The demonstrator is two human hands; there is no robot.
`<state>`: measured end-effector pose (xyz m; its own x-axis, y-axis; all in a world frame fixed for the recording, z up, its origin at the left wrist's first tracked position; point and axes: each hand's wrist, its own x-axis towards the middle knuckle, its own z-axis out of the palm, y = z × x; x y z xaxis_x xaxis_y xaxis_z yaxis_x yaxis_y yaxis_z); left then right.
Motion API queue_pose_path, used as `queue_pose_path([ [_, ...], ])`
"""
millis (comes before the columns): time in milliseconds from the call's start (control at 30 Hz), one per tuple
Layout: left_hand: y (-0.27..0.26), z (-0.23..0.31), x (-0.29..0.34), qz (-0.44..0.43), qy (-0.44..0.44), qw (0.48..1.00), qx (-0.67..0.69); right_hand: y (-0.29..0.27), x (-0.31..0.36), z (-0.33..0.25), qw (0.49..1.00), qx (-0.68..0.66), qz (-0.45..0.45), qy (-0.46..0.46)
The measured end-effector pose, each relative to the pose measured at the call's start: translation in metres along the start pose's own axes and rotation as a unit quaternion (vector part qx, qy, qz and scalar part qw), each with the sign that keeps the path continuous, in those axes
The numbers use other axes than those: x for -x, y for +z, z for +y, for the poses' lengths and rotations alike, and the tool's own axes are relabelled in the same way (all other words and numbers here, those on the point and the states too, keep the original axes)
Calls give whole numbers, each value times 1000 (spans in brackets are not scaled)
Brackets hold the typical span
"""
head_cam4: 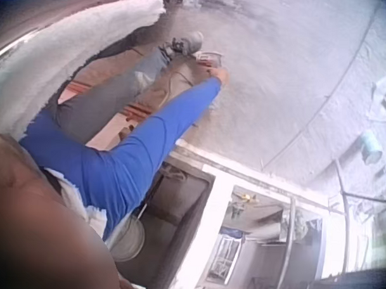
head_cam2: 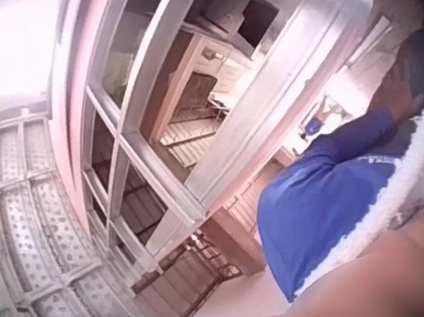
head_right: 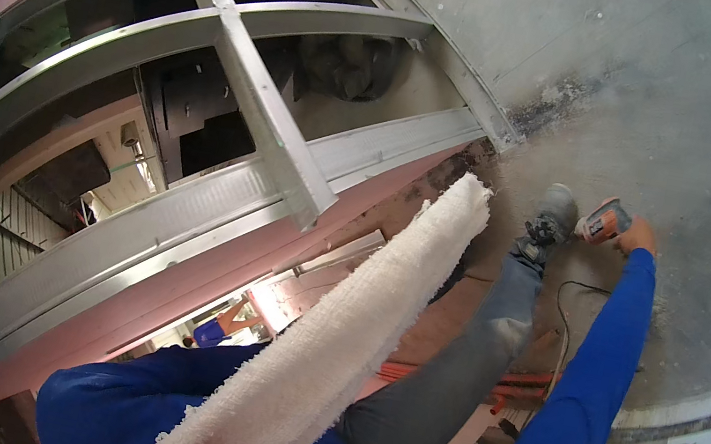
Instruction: The person lifts and positions a large pink ceiling panel onto a metal frame, then uses a power drill to fasten it in place. The person adjusts the panel alignment and secures it with screws along the edges.
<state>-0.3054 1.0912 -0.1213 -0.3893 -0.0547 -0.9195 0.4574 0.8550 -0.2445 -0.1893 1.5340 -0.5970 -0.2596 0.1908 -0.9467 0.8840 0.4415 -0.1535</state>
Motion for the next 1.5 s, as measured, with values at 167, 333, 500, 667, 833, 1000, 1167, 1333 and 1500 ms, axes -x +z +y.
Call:
queue_pose_path([
  [167, -5, -12, 13, -2, 39, 999, -31, -27, 83, -24, 995, -97, 13, 27],
  [333, 11, -53, -10, 47, 98, 994, -21, -53, 162, -54, 970, -57, 235, -25],
  [500, 11, -98, -70, 91, 221, 929, 284, -33, 279, -117, 877, -301, 374, 24],
  [667, -41, -105, -108, 25, 399, 851, 341, 84, 425, -199, 749, -423, 509, -15],
  [833, -72, -93, -48, -181, 302, 715, 604, 240, 548, -291, 543, -667, 497, -113],
  [1000, -59, -76, 12, -222, 275, 689, 633, 340, 598, -335, 599, -634, 483, -76],
  [1167, -22, -87, 8, -156, 247, 759, 582, 396, 597, -352, 655, -634, 401, -94],
  [1333, 3, -126, -4, -52, 337, 751, 566, 415, 558, -365, 501, -740, 338, -296],
  [1500, 0, -141, -15, -1, 361, 749, 556, 406, 547, -388, 459, -799, 257, -292],
])
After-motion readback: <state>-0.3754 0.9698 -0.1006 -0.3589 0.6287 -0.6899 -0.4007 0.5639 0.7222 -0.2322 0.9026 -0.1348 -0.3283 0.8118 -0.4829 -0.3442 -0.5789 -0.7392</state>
